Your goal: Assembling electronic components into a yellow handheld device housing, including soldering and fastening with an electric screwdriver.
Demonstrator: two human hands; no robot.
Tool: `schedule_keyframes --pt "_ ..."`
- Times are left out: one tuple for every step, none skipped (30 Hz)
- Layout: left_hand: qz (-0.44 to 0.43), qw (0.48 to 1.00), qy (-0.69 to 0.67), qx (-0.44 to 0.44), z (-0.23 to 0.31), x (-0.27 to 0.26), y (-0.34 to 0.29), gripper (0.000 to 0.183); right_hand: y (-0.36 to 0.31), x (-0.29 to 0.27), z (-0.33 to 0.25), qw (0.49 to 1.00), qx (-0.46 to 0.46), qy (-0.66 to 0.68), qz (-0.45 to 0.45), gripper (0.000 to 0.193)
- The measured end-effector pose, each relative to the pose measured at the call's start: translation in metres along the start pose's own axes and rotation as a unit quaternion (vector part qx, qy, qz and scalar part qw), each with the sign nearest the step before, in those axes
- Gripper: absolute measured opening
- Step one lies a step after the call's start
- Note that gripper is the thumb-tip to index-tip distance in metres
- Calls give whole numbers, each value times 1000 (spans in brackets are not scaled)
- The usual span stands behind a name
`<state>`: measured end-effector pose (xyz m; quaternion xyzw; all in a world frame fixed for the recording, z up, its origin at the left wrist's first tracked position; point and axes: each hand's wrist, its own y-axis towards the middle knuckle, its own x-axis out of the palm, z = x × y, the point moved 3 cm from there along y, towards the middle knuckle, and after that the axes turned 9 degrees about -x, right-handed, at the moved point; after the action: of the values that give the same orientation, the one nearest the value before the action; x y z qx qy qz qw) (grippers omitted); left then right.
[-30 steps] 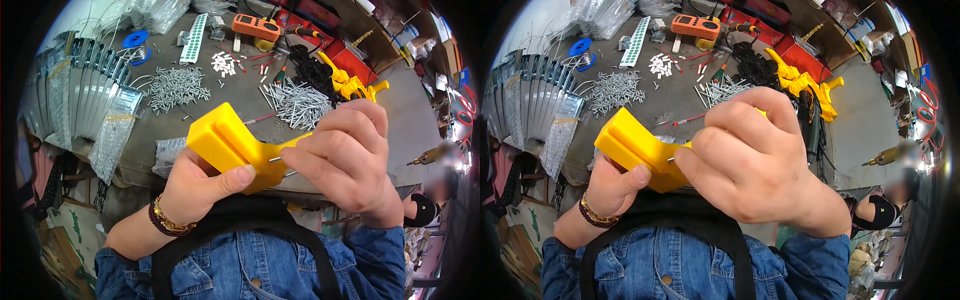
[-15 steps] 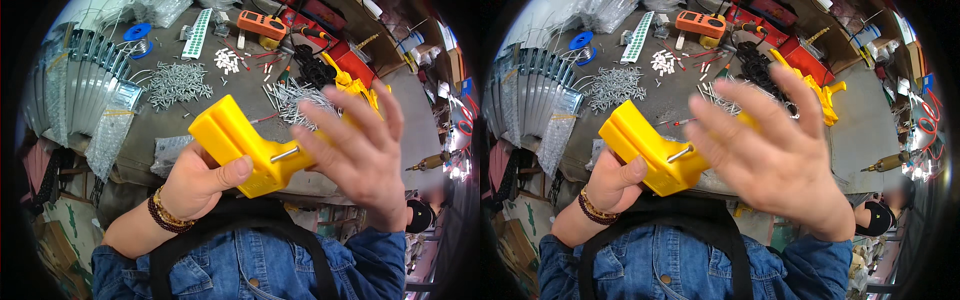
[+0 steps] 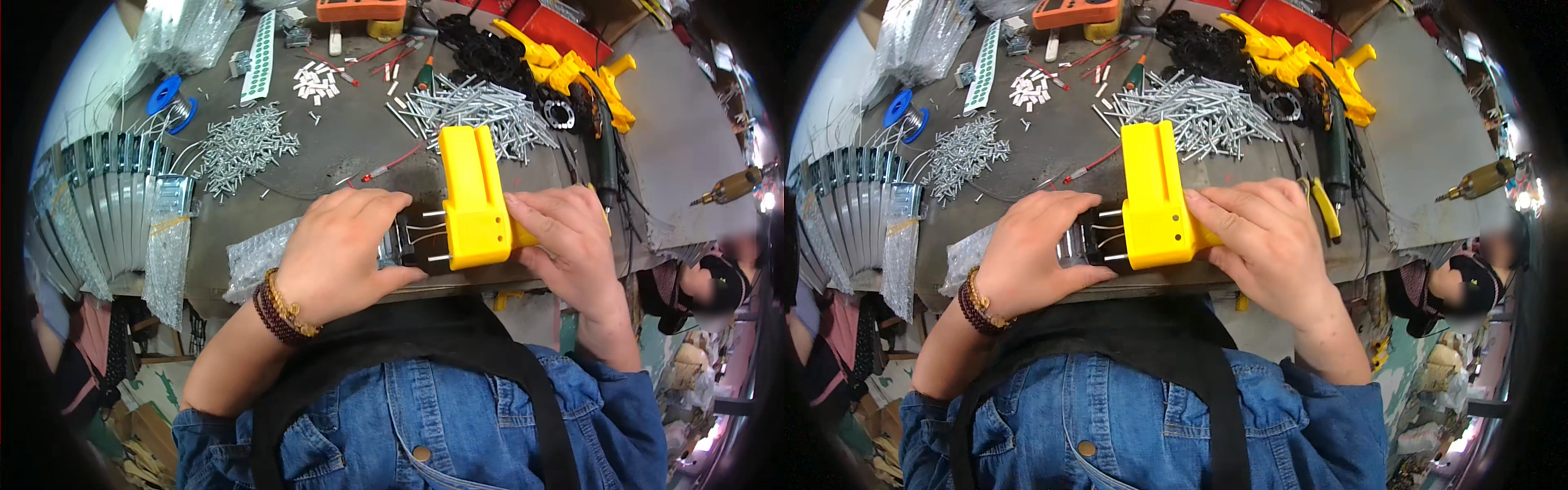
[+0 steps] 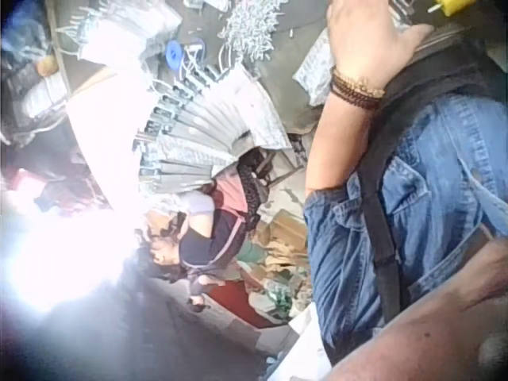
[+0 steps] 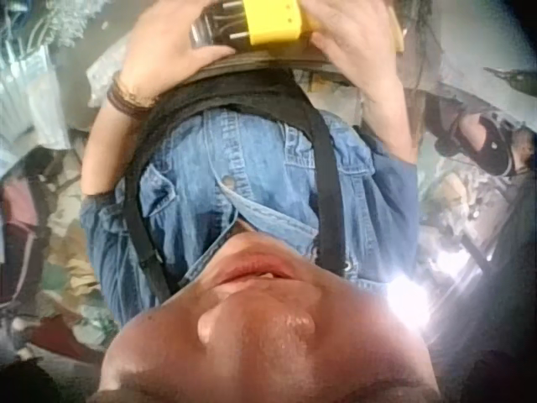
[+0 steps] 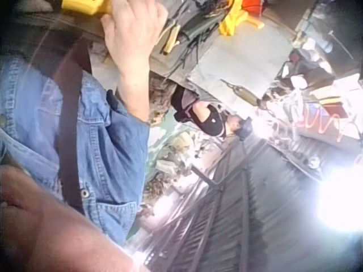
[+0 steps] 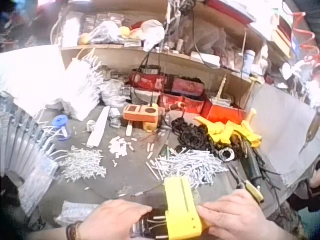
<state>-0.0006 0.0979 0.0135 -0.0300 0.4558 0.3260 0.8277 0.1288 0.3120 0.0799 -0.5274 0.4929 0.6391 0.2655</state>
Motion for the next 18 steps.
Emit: schedule_keyframes --pt "7 1000 2 5 4 -2 -2 67 -10 9 1 1000 25 9 4 64" --pt "15 1000 4 7 6 -3 -5 67 -14 16 0 999 30 16 7 64" --pt "23 1000 2 6 9 -3 -7 67 -16 22 -2 999 33 33 9 64" --pt "18 1000 6 5 12 0 -9 67 -19 27 -4 998 34 50 12 65" --pt "19 1000 -2 -4 12 -2 -10 67 -20 33 -7 998 25 63 17 66" --pt "21 1000 -10 -13 12 -3 -11 68 -18 36 -8 997 23 69 24 66" --pt "23 1000 -10 -10 11 -3 -10 69 -16 39 -10 998 16 67 14 65" --pt "25 1000 -4 -13 11 -1 -10 69 -14 39 -10 998 7 62 0 65" --pt "23 1000 -8 -16 10 0 -11 69 -10 39 -11 998 5 64 6 62" --pt "21 1000 -13 -19 9 -1 -11 70 -5 40 -9 998 0 65 9 62" --pt "7 1000 -10 -20 10 -2 -9 70 -3 37 -8 997 -5 73 9 62" --pt "8 1000 -12 -17 11 -4 -10 70 -2 35 -6 997 -10 81 9 61" --pt "0 1000 -11 -23 11 -4 -11 70 -3 33 -4 997 -8 77 9 61" --pt "-9 1000 -10 -26 10 -4 -12 70 -4 34 -3 996 -6 88 6 61" --pt "-12 1000 -11 -22 10 -4 -12 70 -5 34 -2 995 -2 98 3 60" --pt "-10 1000 -8 -25 10 -4 -12 69 -6 33 -1 995 2 96 4 60" --pt "-9 1000 -5 -29 10 -4 -13 69 -6 31 -3 996 3 94 5 60" --pt "-12 1000 -6 -27 11 -5 -13 69 -7 29 -4 996 3 92 6 59"
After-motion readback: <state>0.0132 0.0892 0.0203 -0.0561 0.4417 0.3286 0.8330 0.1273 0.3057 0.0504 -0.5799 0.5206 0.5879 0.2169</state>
